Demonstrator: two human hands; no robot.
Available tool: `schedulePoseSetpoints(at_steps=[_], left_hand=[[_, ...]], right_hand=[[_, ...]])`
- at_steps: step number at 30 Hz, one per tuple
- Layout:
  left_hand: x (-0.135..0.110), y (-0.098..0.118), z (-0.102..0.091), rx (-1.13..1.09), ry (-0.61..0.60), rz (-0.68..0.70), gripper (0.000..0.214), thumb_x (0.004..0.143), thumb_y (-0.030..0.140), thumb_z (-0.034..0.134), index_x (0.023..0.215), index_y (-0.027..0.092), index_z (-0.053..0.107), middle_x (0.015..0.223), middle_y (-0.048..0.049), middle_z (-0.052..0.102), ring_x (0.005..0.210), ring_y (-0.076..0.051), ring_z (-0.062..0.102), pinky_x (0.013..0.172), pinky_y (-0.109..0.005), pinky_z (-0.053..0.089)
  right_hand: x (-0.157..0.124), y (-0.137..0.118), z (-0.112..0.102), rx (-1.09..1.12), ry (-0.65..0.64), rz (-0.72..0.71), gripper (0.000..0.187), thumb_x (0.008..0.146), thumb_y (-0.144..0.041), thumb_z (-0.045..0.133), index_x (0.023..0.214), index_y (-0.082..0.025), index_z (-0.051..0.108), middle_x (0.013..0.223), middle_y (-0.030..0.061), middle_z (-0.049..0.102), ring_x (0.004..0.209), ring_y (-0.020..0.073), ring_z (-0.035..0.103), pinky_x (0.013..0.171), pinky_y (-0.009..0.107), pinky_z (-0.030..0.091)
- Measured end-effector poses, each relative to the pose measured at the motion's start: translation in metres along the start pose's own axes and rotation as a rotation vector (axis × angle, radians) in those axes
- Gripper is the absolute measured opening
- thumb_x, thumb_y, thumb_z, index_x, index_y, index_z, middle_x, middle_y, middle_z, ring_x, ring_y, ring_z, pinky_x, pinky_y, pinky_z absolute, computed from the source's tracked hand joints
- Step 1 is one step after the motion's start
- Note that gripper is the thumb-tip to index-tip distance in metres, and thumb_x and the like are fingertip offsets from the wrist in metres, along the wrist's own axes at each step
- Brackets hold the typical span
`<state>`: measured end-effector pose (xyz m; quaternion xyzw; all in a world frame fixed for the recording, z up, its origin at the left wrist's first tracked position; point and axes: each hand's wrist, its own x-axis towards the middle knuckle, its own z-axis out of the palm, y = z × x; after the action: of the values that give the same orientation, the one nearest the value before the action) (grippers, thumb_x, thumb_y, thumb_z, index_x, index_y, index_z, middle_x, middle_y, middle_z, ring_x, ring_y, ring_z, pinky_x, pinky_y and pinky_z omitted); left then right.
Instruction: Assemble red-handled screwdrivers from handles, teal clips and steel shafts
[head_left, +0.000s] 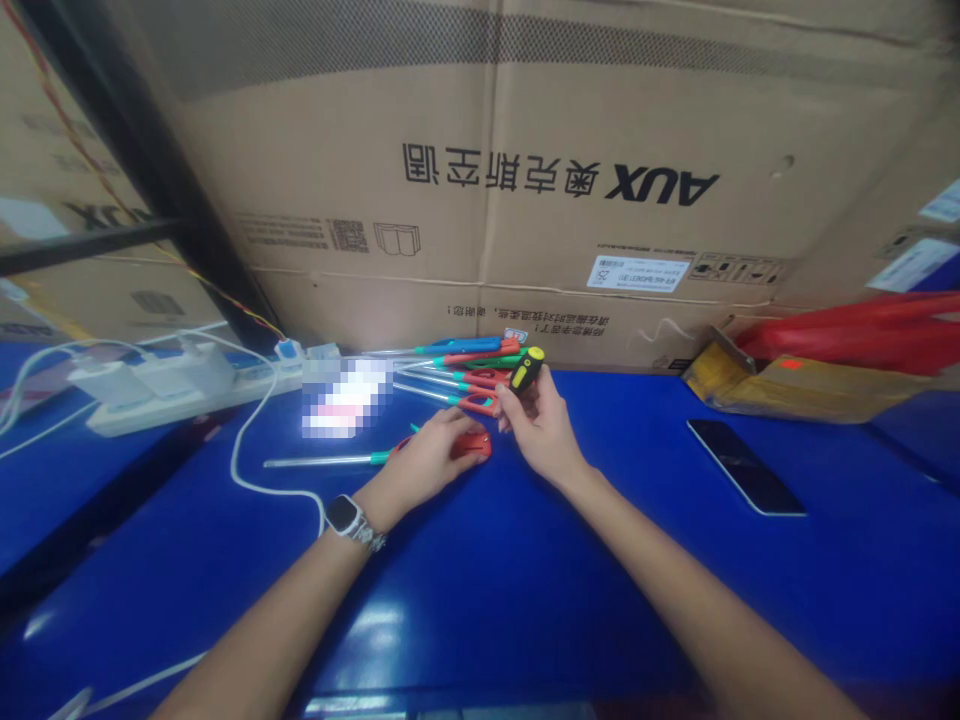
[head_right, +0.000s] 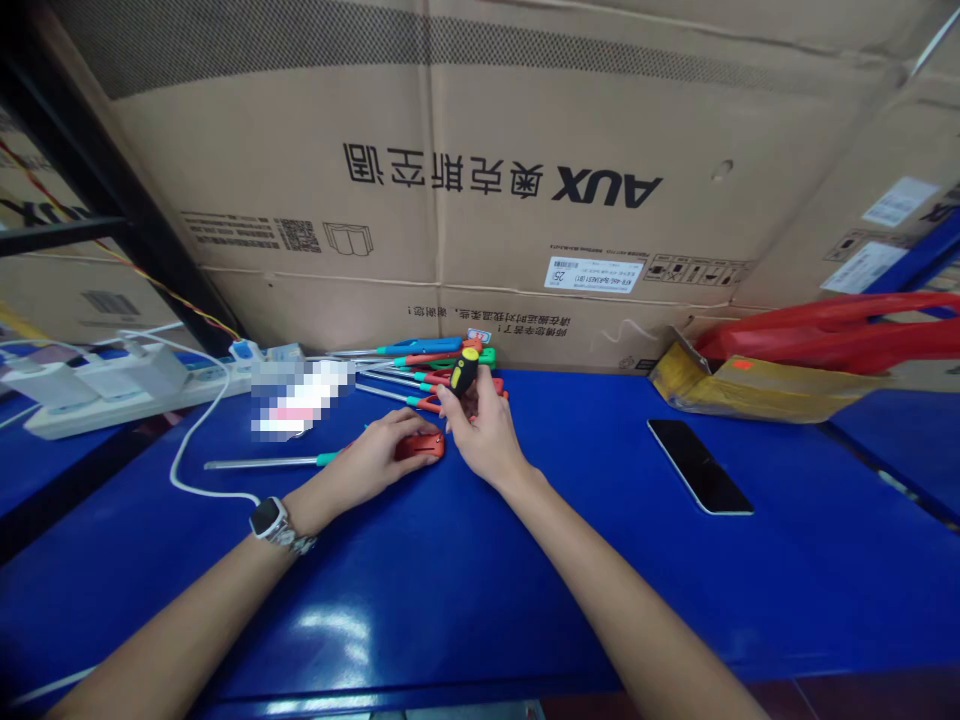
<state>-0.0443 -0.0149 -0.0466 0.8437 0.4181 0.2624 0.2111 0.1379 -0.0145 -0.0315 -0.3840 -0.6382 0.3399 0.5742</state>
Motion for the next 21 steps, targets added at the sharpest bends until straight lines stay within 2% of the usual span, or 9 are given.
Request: schedulePoseSetpoints(at_steps=[7,11,16,21], left_hand=[[0.001,0.0,0.001,0.01,-0.003,-0.003,0.022,0.088,0.028,0.068,0.109,0.021,0.068,0.113,-0.0079,0.064,0.105,-0.025,0.062,0.098,-0.041,0.05],[0.001,0.001,0.0,0.032,-0.019,-0.029,0.023,0.088,0.028,0.069,0.11,0.02,0.069,0.114,-0.0088,0.064,0.106,-0.026,0.062,0.098,-0.041,0.05],[0.0,0.003,-0.001,0.055,-0.015,-0.035,0.019,0.088,0.027,0.069,0.105,0.02,0.07,0.11,-0.009,0.067,0.102,-0.026,0.064,0.094,-0.04,0.051],[0.0,0.003,0.0,0.044,-0.018,-0.046,0.021,0.088,0.027,0.068,0.108,0.02,0.071,0.114,-0.0098,0.066,0.105,-0.027,0.063,0.096,-0.042,0.05]], right_hand=[[-0.002,-0.002,0.002,-0.034,-0.044,-0.016,0.02,0.094,-0.04,0.06,0.107,-0.027,0.054,0.085,0.0009,0.07,0.072,0.0188,0.068,0.063,0.031,0.054],[-0.002,0.001,0.003,-0.037,-0.041,-0.007,0.022,0.093,-0.04,0.061,0.108,-0.026,0.056,0.086,0.0017,0.071,0.073,0.0193,0.069,0.063,0.031,0.055],[0.001,-0.004,0.002,-0.056,-0.129,-0.004,0.027,0.094,-0.039,0.059,0.117,-0.024,0.058,0.102,0.0055,0.074,0.086,0.0208,0.071,0.071,0.033,0.058],[0.009,-0.004,0.004,-0.045,-0.166,0.017,0.025,0.088,-0.041,0.066,0.105,-0.023,0.062,0.097,0.0042,0.073,0.079,0.0193,0.069,0.066,0.032,0.056]])
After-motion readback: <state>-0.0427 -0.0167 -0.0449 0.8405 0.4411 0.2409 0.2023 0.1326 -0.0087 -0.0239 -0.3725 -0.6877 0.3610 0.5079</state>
